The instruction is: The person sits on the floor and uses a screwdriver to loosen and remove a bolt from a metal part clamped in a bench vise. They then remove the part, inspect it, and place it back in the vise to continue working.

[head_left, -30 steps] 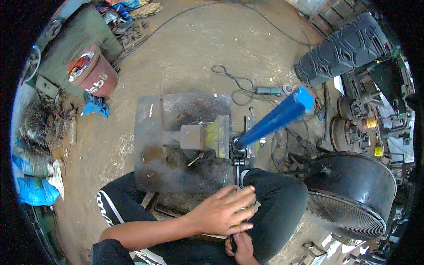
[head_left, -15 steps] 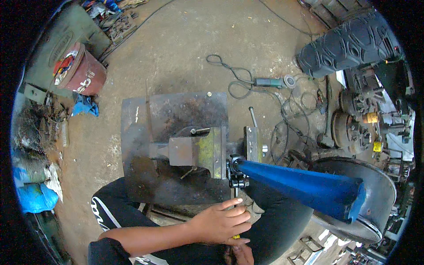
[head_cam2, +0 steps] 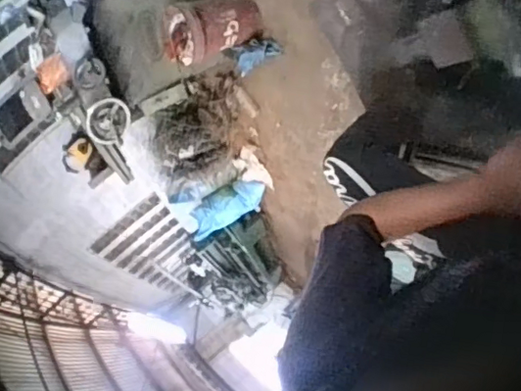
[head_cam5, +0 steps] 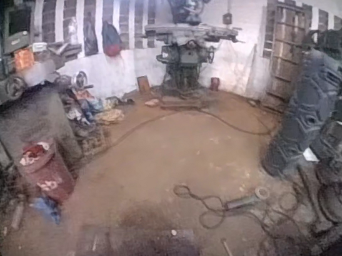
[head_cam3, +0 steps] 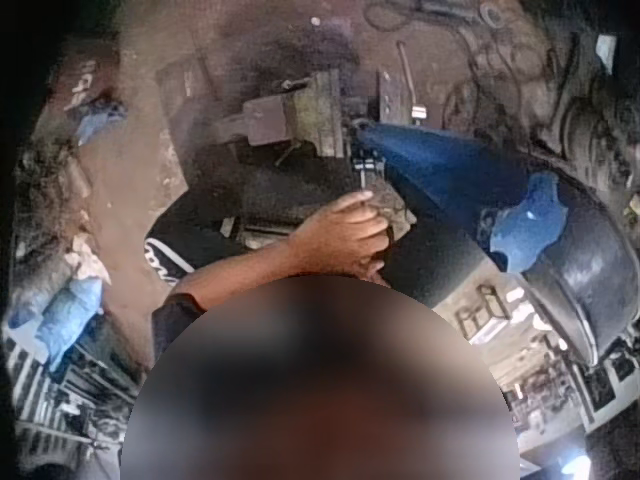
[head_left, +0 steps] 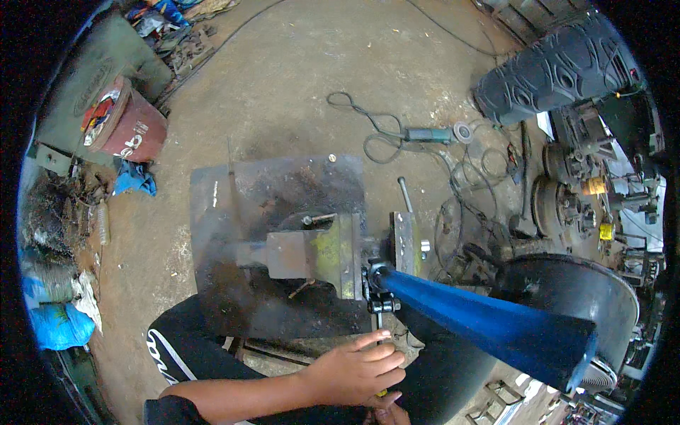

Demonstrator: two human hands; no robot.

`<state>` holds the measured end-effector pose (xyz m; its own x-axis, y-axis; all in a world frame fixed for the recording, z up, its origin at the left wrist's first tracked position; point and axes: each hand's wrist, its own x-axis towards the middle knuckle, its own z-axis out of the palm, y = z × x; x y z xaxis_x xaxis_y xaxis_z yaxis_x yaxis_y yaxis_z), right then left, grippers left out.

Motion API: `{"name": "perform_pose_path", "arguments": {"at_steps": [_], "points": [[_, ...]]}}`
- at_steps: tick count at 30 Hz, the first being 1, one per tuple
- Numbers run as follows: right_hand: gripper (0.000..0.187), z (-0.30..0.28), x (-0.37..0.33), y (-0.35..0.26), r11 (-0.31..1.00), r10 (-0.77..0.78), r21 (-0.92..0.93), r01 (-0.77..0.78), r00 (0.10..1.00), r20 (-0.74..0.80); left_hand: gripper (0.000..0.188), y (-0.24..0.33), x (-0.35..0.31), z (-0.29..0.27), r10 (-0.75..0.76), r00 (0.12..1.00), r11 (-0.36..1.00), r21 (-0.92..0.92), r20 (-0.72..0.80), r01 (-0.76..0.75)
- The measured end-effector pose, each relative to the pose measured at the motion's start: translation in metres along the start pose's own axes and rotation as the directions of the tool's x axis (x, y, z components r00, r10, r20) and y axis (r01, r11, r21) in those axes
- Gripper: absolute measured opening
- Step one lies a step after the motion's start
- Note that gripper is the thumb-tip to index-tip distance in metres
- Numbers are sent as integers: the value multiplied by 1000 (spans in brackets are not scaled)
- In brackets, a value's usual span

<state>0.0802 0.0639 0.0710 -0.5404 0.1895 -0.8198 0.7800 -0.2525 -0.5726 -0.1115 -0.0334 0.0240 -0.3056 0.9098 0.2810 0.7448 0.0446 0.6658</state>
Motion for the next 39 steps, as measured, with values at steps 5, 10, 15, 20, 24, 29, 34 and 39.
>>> {"name": "perform_pose_path", "arguments": {"at_steps": [5, 10, 15, 20, 24, 29, 34, 39], "points": [[42, 0, -5, -2, 990, -69, -130, 62, 996, -54, 24, 6, 2, 2, -27, 999, 995, -99, 31, 30], [41, 1, -5, -15, 989, -51, -141, 52, 999, 12, 26, 6, -3, 7, -142, 990, 880, -460, -20, 117], [40, 6, -5, -19, 999, -50, -13, 50, 999, 21, 31, 4, -1, 5, 47, 998, 997, -63, -37, -50], [38, 12, -9, -19, 984, -138, 109, 138, 990, -8, 31, 4, 3, 0, 55, 998, 998, -28, 7, -55], [39, 13, -4, -21, 978, -191, -95, 188, 981, -30, 30, 1, 4, -4, -1, 999, 1000, -4, 38, 1], [40, 8, 1, -19, 994, -79, 76, 79, 997, 6, 33, 4, 5, -9, 12, 1000, 999, -30, -21, -12], [39, 10, -1, -8, 994, -73, 85, 73, 997, 0, 33, 4, 0, -6, 8, 999, 998, -66, 35, -5], [43, 16, 0, -2, 978, -206, -21, 205, 979, -8, 36, 9, -8, 4, 32, 999, 999, -38, 6, -32]]}}
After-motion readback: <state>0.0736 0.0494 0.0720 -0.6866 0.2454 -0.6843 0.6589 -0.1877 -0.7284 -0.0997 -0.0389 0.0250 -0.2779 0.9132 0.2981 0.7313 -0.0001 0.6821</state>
